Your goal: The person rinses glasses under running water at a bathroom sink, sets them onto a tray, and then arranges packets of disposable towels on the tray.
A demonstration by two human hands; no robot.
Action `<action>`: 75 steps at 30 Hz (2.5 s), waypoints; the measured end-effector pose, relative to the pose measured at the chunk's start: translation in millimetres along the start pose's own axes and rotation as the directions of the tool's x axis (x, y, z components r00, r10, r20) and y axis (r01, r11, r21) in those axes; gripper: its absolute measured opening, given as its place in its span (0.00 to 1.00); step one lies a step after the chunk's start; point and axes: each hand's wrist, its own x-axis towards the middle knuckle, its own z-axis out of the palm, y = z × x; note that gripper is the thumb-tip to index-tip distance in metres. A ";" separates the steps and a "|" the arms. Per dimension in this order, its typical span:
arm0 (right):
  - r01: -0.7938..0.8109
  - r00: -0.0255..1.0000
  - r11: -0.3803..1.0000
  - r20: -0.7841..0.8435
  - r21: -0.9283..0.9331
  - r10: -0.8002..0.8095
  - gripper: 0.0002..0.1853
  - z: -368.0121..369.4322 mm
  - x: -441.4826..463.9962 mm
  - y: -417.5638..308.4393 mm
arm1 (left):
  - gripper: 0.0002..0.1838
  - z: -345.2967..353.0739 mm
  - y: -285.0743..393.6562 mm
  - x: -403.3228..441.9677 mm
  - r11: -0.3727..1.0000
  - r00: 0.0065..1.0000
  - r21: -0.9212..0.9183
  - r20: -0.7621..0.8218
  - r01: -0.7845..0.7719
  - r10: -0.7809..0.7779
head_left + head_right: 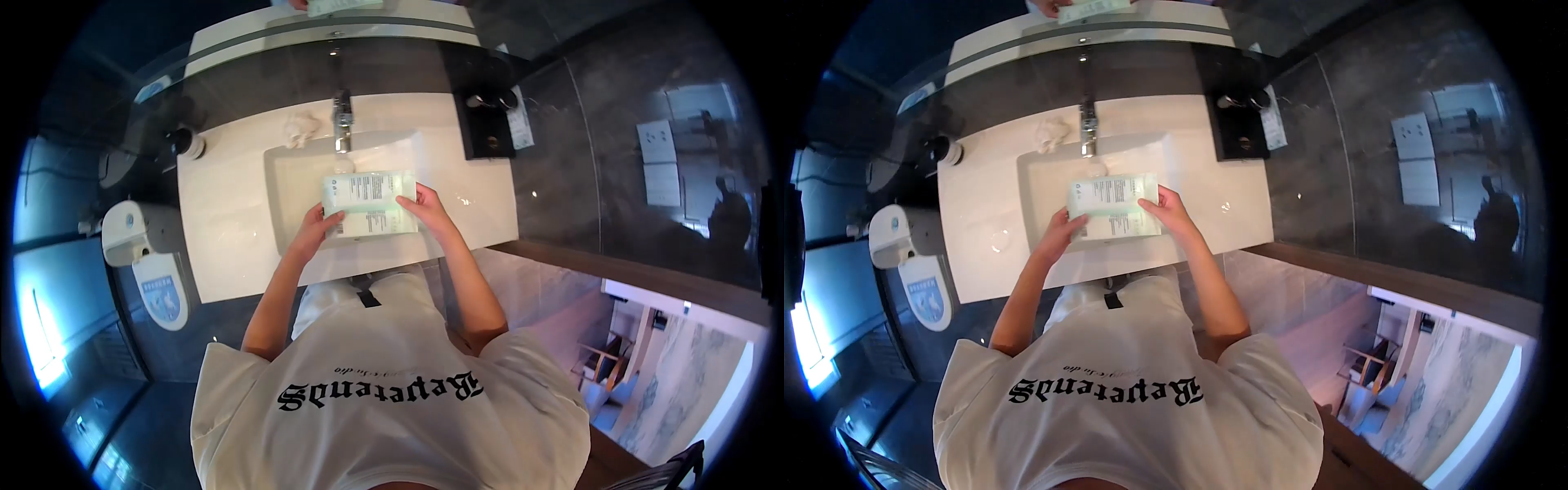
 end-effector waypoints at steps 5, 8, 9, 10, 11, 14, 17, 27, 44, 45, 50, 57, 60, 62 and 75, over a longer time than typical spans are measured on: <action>0.039 0.957 0.992 -0.281 -0.122 -0.072 0.24 -52.3 -9.7 21.4 | 0.23 76.2 9.8 17.0 0.914 0.925 0.164 -0.014 -0.372 0.379; 0.010 0.871 0.945 -0.461 -0.328 -0.169 0.28 -86.9 -13.1 42.2 | 0.12 130.4 6.9 29.6 0.841 0.858 0.218 -0.029 -0.495 0.513; -0.006 0.802 0.900 -0.540 -0.437 -0.257 0.30 -97.3 -14.9 45.8 | 0.09 154.5 15.7 26.9 0.821 0.849 0.279 -0.037 -0.498 0.527; -0.003 0.798 0.902 -0.545 -0.432 -0.258 0.30 -108.4 -16.8 47.1 | 0.09 171.8 16.2 30.6 0.819 0.849 0.285 -0.030 -0.498 0.527; -0.009 0.806 0.917 -0.546 -0.399 -0.229 0.31 -120.8 -19.0 47.8 | 0.10 188.9 15.3 35.9 0.767 0.827 0.383 -0.015 -0.515 0.562; 0.013 0.846 0.967 -0.512 -0.255 -0.147 0.31 -149.0 -34.0 29.2 | 0.10 240.7 12.4 50.9 0.714 0.814 0.495 -0.022 -0.495 0.580; -0.029 0.913 0.909 -0.358 0.417 0.194 0.35 -173.1 -47.8 -15.7 | 0.14 279.7 -0.1 72.6 0.610 0.755 0.599 -0.014 -0.519 0.656; 0.036 0.970 0.921 -0.235 0.387 0.061 0.25 -272.4 -51.1 -26.3 | 0.27 367.4 0.3 101.3 0.291 0.691 0.745 0.301 -0.600 0.657; 0.135 0.818 0.826 -0.408 -0.547 -0.405 0.18 -370.6 54.2 18.4 | 0.37 345.3 -14.9 299.1 0.986 0.958 0.107 -0.246 -0.126 0.149; 0.091 0.823 0.799 -0.407 -0.594 -0.396 0.19 -370.7 55.7 14.7 | 0.34 347.3 -12.1 300.6 0.987 0.958 0.093 -0.247 -0.127 0.147; -0.024 0.812 0.791 -0.473 -0.612 -0.341 0.21 -362.9 71.2 9.7 | 0.25 330.4 -32.0 333.3 0.969 0.941 0.098 -0.235 -0.227 0.245; -0.128 0.809 0.763 -0.511 -0.634 -0.289 0.22 -350.2 70.8 -2.1 | 0.30 322.0 -38.8 344.3 0.920 0.902 0.270 -0.252 -0.283 0.351; -0.144 0.806 0.743 -0.513 -0.654 -0.296 0.21 -346.0 71.3 -5.1 | 0.31 321.5 -47.8 349.3 0.890 0.865 0.305 -0.272 -0.339 0.422; -0.135 0.809 0.743 -0.506 -0.655 -0.300 0.21 -346.7 71.9 -4.8 | 0.31 322.2 -50.5 351.1 0.891 0.849 0.259 -0.294 -0.372 0.440; -0.130 0.826 0.750 -0.489 -0.649 -0.281 0.21 -352.4 72.2 -1.4 | 0.30 320.0 -47.2 341.5 0.909 0.869 0.230 -0.285 -0.348 0.404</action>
